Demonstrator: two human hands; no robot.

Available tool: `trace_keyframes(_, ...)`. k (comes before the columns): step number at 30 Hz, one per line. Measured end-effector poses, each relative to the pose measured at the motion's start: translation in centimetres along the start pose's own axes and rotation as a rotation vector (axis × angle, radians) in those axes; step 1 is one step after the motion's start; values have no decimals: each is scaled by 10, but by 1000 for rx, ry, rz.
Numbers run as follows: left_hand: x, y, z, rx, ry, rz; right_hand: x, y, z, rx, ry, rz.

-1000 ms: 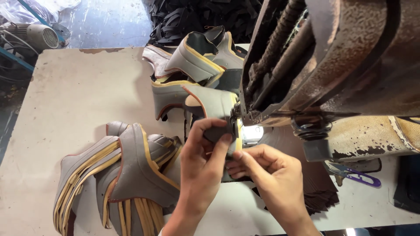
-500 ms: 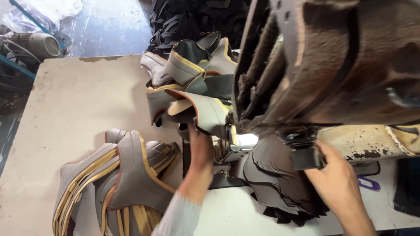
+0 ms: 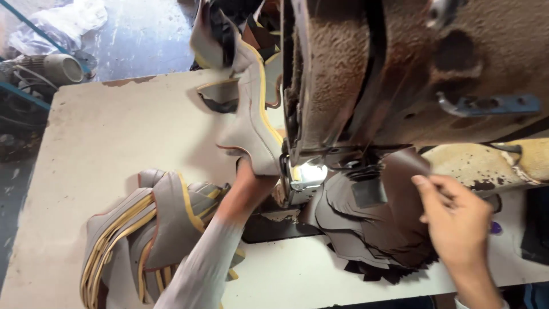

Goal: Stitching together various components of a shoe upper using an industrial sewing machine.

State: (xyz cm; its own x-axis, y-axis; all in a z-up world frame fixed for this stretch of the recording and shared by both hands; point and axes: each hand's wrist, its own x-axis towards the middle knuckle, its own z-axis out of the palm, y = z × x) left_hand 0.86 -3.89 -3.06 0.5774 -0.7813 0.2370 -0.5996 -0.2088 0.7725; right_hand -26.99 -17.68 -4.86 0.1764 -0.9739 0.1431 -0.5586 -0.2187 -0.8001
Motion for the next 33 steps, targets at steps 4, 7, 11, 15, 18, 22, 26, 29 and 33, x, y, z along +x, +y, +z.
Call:
trace_keyframes(4,-26,-31,-35,184,-12,136,-20,-25,-10,35,-44,-112)
trace_keyframes(7,-73,-68,-76,776,213,-174,-45,-38,-1,171,-128,8)
trace_keyframes(11,-93,-50,-104,537,273,-276,-78,-47,27,361,-380,43)
trace_keyframes(15,-96,-63,-114,803,308,-218,-94,-66,39,336,-461,-94)
trace_keyframes(18,-103,-83,-115,758,154,-429,-99,-67,38,318,-469,24)
trace_keyframes(22,-107,-34,-118,170,261,-519,-98,-64,44,336,-490,64)
trace_keyframes(26,-124,-30,-97,-795,-31,-415,-103,-81,53,324,-578,70)
trace_keyframes(29,-123,-20,-64,-799,-106,-449,-115,-104,61,415,-721,-39)
trace_keyframes(33,-123,-16,-51,-708,-126,-536,-122,-106,67,459,-731,-24)
